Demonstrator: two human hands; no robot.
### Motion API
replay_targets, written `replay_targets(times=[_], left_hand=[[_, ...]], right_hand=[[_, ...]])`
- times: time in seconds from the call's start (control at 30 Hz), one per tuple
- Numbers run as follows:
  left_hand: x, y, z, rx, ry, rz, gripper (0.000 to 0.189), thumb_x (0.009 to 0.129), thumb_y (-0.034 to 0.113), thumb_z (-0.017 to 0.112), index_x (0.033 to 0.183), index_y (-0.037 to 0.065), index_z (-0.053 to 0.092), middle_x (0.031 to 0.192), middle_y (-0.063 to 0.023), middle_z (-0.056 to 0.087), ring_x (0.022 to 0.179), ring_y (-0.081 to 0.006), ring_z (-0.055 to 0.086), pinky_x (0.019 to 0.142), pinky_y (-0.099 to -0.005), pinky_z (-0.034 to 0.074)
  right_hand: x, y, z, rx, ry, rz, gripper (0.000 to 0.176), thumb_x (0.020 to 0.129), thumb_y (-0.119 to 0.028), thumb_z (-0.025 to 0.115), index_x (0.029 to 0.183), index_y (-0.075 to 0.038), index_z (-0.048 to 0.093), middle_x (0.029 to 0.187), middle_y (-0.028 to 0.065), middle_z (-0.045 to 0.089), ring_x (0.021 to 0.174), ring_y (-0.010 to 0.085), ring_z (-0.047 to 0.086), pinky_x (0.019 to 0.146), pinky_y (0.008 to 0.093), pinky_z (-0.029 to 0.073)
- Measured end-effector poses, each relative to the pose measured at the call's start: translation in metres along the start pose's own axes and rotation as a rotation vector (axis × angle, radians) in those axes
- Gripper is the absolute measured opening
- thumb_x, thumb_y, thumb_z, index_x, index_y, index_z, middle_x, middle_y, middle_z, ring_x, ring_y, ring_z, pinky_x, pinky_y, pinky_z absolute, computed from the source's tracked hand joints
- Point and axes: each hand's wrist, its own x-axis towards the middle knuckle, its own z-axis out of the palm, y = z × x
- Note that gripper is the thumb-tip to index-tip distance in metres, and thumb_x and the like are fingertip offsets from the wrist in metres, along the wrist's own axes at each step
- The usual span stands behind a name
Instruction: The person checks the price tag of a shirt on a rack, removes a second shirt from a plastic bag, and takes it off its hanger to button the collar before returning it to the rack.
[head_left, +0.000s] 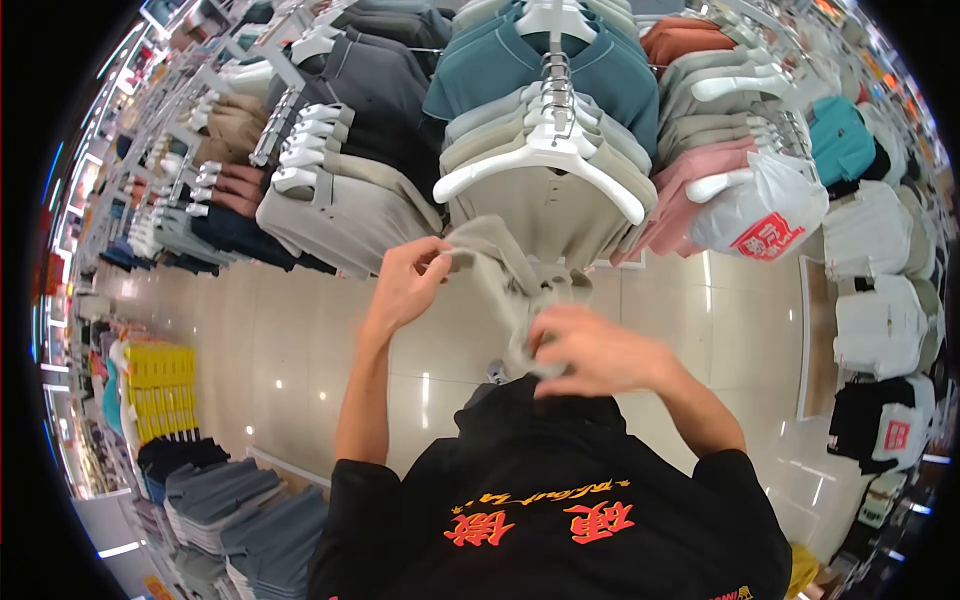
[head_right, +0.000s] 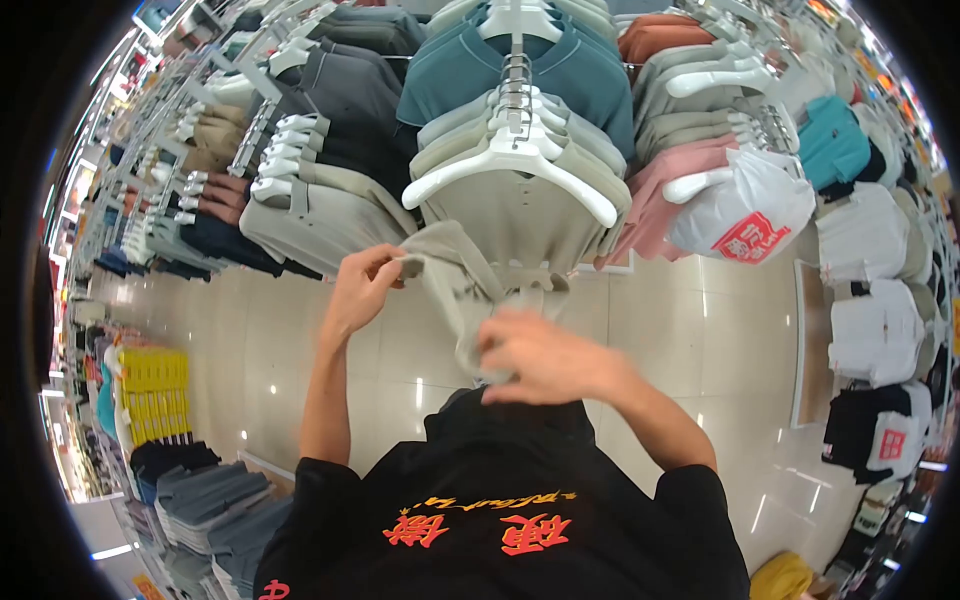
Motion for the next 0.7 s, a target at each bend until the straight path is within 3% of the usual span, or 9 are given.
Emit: replay_targets(times=[0.03,0.1,0.17,0.23,0.3,0.4,0.5,0.6,0.7], left_hand=[[-0.001,0.000,0.006,-0.220,-0.032,-0.040,0.007,0.094,0.007,0.070,0.095,0.005,0.077,0.088,-0.0081,0.068,0.068,-0.0309,0.062,0.065,-0.0409,0.049],[-0.006,0.016,0.010,-0.047,-0.109,0.080,0.008,0.092,0.002,0.071,0.098,0.004,0.076,0.092,-0.0101,0.069,0.074,-0.0306,0.064,0.069,-0.0391,0.050],[-0.010,0.040,0.019,0.049,-0.224,0.234,0.014,0.090,-0.003,0.071,0.102,0.002,0.073,0.096,-0.0108,0.068,0.080,-0.0286,0.066,0.071,-0.0383,0.052],[-0.016,0.054,0.032,0.071,-0.400,0.427,0.023,0.087,-0.008,0.071,0.109,0.000,0.070,0.099,-0.0101,0.065,0.085,-0.0249,0.067,0.073,-0.0385,0.053],[-0.013,0.038,0.045,0.087,-0.322,0.559,0.034,0.084,-0.010,0.069,0.116,0.001,0.065,0.103,-0.0114,0.065,0.090,-0.0301,0.067,0.078,-0.0414,0.053],[-0.008,0.011,0.047,0.280,-0.224,0.588,0.051,0.078,-0.013,0.064,0.126,0.002,0.060,0.113,-0.0144,0.067,0.103,-0.0378,0.067,0.086,-0.0464,0.055],[0.001,-0.025,0.049,0.403,-0.146,0.614,0.055,0.074,-0.013,0.064,0.127,0.004,0.060,0.117,-0.0158,0.068,0.111,-0.0395,0.066,0.092,-0.0485,0.055],[0.014,-0.087,0.044,0.497,-0.086,0.608,0.054,0.074,-0.014,0.064,0.125,0.005,0.061,0.116,-0.0151,0.068,0.114,-0.0383,0.065,0.093,-0.0489,0.055],[0.022,-0.120,0.018,0.553,-0.034,0.522,0.054,0.077,-0.014,0.063,0.127,0.007,0.063,0.114,-0.0138,0.069,0.113,-0.0391,0.065,0.092,-0.0482,0.055]], right_hand=[[0.004,-0.003,0.004,0.066,0.057,0.020,0.028,0.085,-0.025,0.087,0.095,-0.004,0.072,0.119,0.0132,0.065,0.122,0.0361,0.059,0.100,0.0459,0.051],[0.011,-0.010,0.015,0.206,0.166,0.059,0.030,0.087,-0.027,0.087,0.099,-0.005,0.071,0.118,0.0134,0.065,0.123,0.0362,0.060,0.098,0.0461,0.051],[0.040,-0.017,0.010,-0.100,0.628,0.168,0.030,0.088,-0.026,0.085,0.105,-0.006,0.070,0.115,0.0140,0.068,0.112,0.0370,0.066,0.091,0.0467,0.054],[0.053,-0.015,0.016,-0.220,0.759,0.324,0.030,0.089,-0.024,0.083,0.110,-0.007,0.069,0.108,0.0144,0.071,0.100,0.0377,0.069,0.084,0.0473,0.055],[0.057,-0.006,0.029,-0.114,0.578,0.493,0.031,0.089,-0.021,0.082,0.114,-0.008,0.068,0.097,0.0146,0.074,0.085,0.0383,0.072,0.076,0.0479,0.056],[0.055,-0.002,0.034,-0.138,0.642,0.553,0.022,0.087,-0.012,0.082,0.104,-0.008,0.069,0.067,0.0135,0.060,0.064,0.0342,0.063,0.062,0.0459,0.046],[0.049,-0.012,0.030,-0.139,0.708,0.636,0.019,0.090,-0.013,0.077,0.101,-0.006,0.063,0.067,0.0145,0.066,0.067,0.0373,0.069,0.065,0.0480,0.050],[0.035,-0.018,0.024,-0.014,0.926,0.658,0.017,0.089,-0.009,0.074,0.095,-0.004,0.059,0.063,0.0140,0.061,0.057,0.0347,0.062,0.058,0.0472,0.045],[0.010,-0.021,0.009,-0.084,1.088,0.673,0.016,0.088,-0.008,0.073,0.092,-0.004,0.057,0.059,0.0132,0.055,0.052,0.0321,0.055,0.056,0.0467,0.042]])
